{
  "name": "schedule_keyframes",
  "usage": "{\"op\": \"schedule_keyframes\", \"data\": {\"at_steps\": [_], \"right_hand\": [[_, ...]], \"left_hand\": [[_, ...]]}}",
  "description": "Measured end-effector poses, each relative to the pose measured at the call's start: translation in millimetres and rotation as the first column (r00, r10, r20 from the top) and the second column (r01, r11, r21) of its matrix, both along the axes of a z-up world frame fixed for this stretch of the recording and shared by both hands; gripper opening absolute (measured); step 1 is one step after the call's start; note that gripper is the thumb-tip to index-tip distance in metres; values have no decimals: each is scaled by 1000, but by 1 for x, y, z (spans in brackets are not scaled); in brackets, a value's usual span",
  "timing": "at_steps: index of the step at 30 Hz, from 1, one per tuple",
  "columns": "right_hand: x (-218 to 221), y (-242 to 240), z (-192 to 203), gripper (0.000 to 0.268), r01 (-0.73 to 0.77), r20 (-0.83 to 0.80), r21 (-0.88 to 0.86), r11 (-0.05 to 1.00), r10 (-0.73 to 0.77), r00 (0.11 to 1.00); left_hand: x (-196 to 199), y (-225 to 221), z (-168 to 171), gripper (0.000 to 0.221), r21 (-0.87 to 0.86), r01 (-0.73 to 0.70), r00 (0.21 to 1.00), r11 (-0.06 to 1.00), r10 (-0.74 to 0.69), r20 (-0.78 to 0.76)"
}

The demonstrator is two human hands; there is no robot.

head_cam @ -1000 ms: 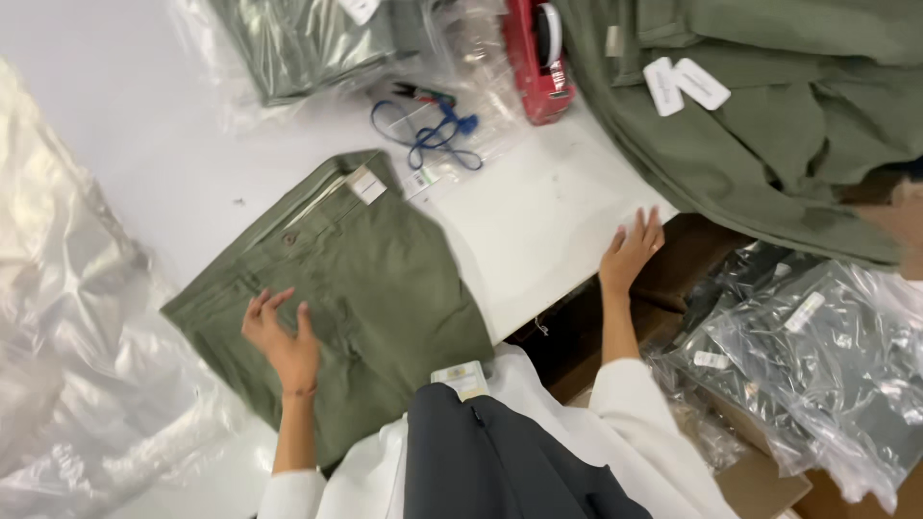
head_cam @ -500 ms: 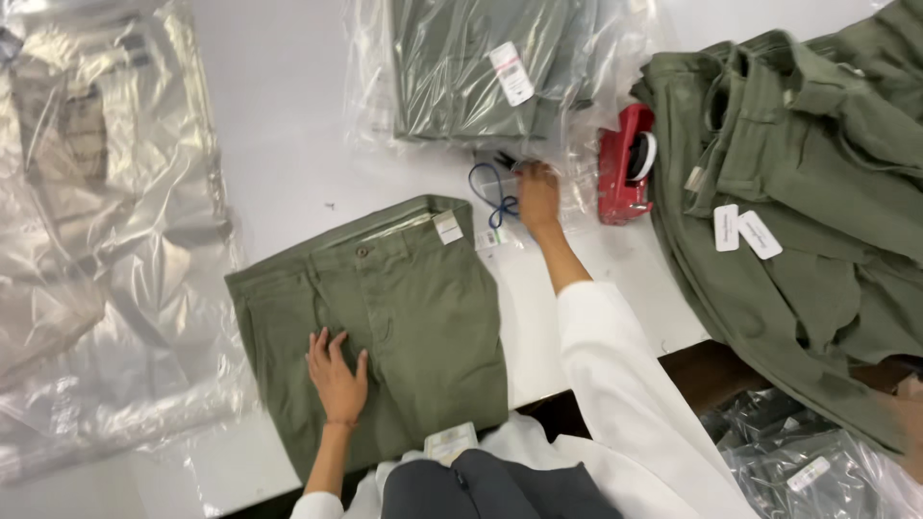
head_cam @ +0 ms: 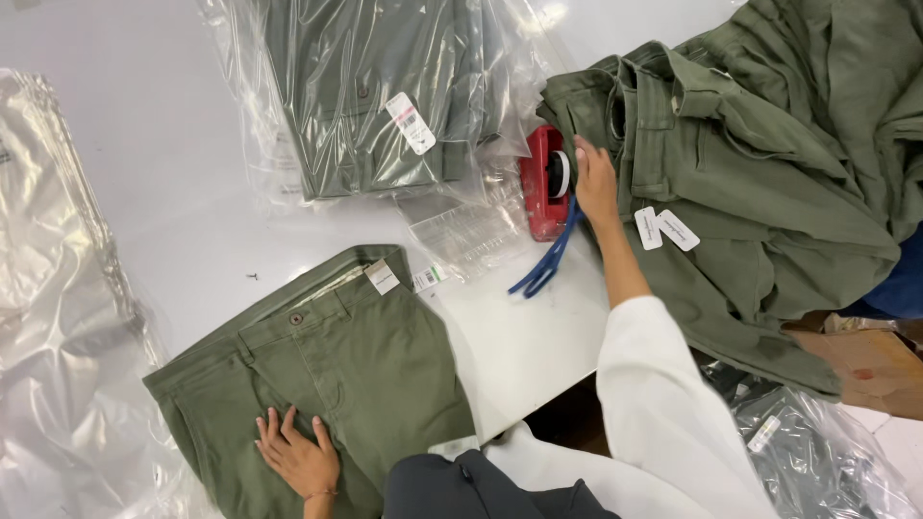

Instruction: The person buttons green trousers, checks the attached tags, and uses a thread clipper to trim a loose thread before folding the pants on a work table.

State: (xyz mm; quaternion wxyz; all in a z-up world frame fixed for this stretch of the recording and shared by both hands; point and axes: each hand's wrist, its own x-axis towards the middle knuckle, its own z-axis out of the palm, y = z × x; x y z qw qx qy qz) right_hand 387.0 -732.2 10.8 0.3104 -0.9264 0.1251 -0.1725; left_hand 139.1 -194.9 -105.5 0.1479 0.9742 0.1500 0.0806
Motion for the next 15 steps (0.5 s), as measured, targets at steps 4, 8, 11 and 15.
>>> {"op": "schedule_keyframes", "data": {"at_steps": [4, 8, 11, 15], "right_hand": [[20, -9, 6, 37, 27, -216, -60, 998, -39, 976], [26, -10, 8, 31, 37, -226, -233, 972, -92, 970], [39, -12, 4, 22, -116, -231, -602, 790, -33, 973], [70, -16, 8, 22, -258, -236, -875, 410, 104, 966]], "left_hand": [[0, 1, 5, 40, -6, 31, 999, 999, -31, 41], [4, -1, 8, 39, -15, 33, 997, 999, -32, 65], [3, -1, 5, 39, -20, 19, 999, 1000, -19, 28], [13, -4, 9, 39, -55, 33, 999, 998, -31, 27]]}}
